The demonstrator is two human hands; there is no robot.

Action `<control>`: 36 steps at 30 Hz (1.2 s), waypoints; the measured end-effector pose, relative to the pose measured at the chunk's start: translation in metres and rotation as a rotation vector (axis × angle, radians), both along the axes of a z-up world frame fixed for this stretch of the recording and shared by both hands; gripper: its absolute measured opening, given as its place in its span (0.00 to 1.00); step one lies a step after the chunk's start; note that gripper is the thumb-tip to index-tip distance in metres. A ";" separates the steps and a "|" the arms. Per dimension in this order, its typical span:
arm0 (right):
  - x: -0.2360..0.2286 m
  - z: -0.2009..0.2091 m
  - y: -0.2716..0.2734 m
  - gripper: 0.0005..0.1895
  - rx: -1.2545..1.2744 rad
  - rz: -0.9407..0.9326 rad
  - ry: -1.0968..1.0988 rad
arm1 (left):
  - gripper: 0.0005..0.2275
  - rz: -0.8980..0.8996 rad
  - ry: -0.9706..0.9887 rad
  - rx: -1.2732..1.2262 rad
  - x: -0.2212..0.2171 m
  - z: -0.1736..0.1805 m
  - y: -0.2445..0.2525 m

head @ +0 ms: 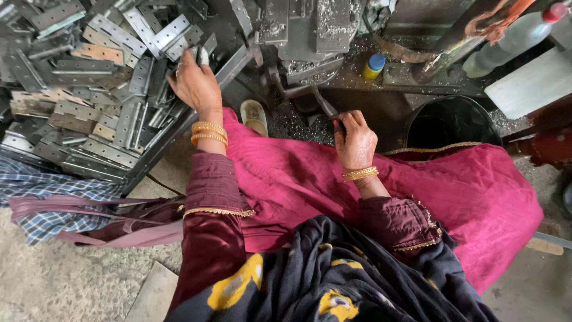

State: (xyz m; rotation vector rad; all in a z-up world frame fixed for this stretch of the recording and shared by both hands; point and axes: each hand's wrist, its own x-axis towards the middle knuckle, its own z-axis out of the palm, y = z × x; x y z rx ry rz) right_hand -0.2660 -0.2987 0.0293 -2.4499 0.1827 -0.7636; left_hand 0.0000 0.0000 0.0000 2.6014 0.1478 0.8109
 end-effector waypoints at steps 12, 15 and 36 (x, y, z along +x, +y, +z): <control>-0.001 0.008 0.002 0.05 0.037 0.036 -0.082 | 0.16 -0.058 -0.116 0.150 -0.033 0.034 -0.023; 0.000 0.006 0.002 0.05 0.036 0.021 -0.051 | 0.15 -0.115 -0.144 -0.068 -0.033 0.027 -0.020; -0.001 0.007 0.004 0.07 0.032 0.013 -0.017 | 0.16 -0.170 -0.054 0.206 -0.036 0.023 -0.015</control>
